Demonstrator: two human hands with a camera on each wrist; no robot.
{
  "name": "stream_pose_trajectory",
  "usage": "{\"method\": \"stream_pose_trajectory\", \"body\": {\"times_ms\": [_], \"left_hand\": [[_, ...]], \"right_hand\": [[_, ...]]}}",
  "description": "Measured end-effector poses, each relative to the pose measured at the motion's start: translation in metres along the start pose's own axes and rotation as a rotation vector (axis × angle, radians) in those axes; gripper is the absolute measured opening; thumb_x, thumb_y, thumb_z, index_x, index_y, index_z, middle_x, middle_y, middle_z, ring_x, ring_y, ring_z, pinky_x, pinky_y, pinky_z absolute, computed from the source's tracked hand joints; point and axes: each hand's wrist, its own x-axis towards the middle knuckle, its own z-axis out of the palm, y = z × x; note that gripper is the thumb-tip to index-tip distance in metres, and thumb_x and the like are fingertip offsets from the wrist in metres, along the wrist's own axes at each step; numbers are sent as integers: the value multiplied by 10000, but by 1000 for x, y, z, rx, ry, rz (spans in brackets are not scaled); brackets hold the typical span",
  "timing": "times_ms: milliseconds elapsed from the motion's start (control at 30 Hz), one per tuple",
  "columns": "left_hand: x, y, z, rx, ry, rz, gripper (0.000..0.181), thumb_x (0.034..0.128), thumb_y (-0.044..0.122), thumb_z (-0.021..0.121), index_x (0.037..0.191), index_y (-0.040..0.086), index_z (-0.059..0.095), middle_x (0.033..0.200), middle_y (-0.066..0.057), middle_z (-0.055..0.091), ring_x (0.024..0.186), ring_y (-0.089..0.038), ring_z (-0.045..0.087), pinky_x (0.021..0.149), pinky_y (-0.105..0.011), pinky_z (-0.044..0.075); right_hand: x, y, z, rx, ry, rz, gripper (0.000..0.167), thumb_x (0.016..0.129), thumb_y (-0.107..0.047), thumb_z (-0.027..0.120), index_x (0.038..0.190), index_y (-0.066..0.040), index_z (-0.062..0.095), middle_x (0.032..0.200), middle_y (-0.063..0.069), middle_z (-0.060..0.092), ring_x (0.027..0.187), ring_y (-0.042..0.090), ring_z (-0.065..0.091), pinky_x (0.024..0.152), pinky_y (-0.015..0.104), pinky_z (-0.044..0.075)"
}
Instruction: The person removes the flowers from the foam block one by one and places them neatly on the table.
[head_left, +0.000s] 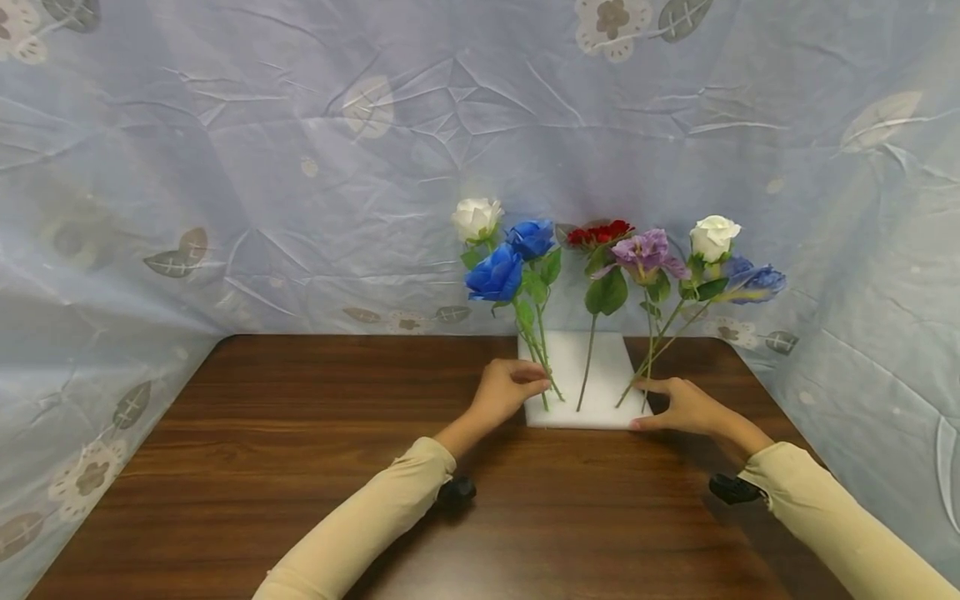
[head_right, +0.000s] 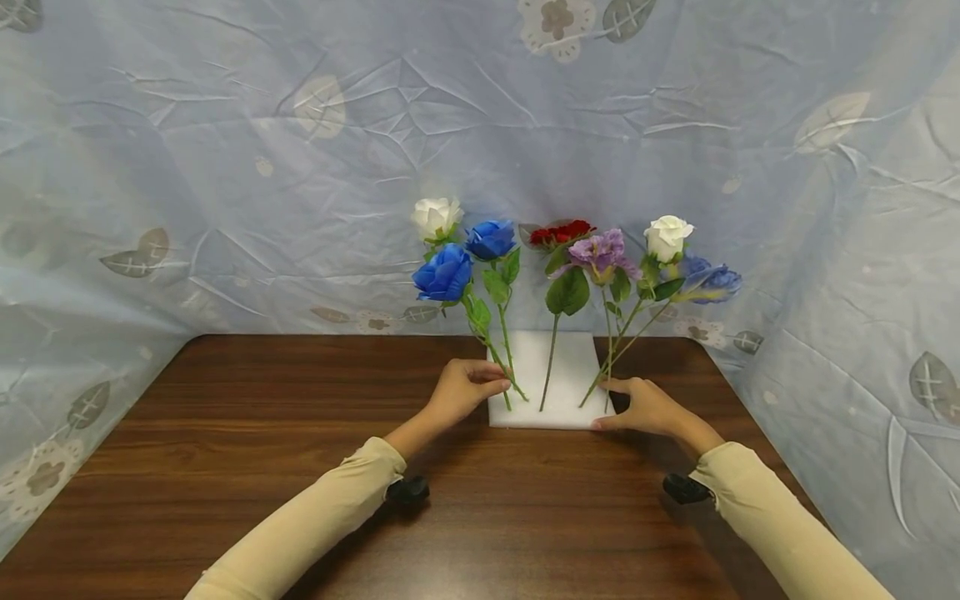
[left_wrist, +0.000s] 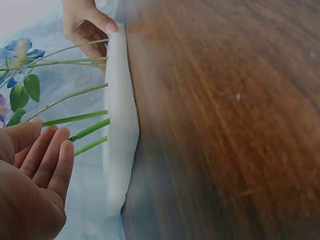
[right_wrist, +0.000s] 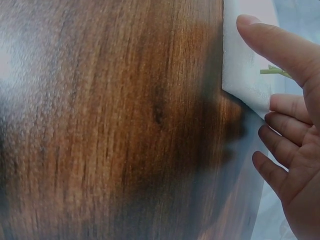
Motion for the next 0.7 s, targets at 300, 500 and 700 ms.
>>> {"method": "stream_pose_trajectory", "body": {"times_ms": [300, 500, 700], "left_hand": [[1, -6, 8, -38, 56, 14, 152, 870, 117, 811, 985, 19, 804, 976, -136, 795, 948, -275, 764, 792, -230, 604], [0, -6, 12, -55, 91, 39, 156, 871, 99, 806, 990, -1, 800, 973, -156, 791, 941, -294, 763, 808, -226, 603], [0, -4, 16, -97, 112, 25, 169, 900, 116, 783, 1018, -4, 792, 996, -150, 790, 943, -263, 765, 836, -225, 604]], "right_hand": [[1, 3, 2, 4, 0, 3, 893, 803, -497, 842, 1449, 34, 529, 1419, 335, 536, 886, 213, 598, 762, 347, 449], [1, 4, 2, 7, 9, -1, 887, 801, -495, 845, 1445, 30, 536, 1422, 324, 543, 1013, 258, 627, 792, 364, 484], [1, 4, 3, -1, 25, -12, 889, 797, -492, 848, 1443, 32, 536, 1410, 318, 555, 1044, 272, 641, 815, 386, 517]]}}
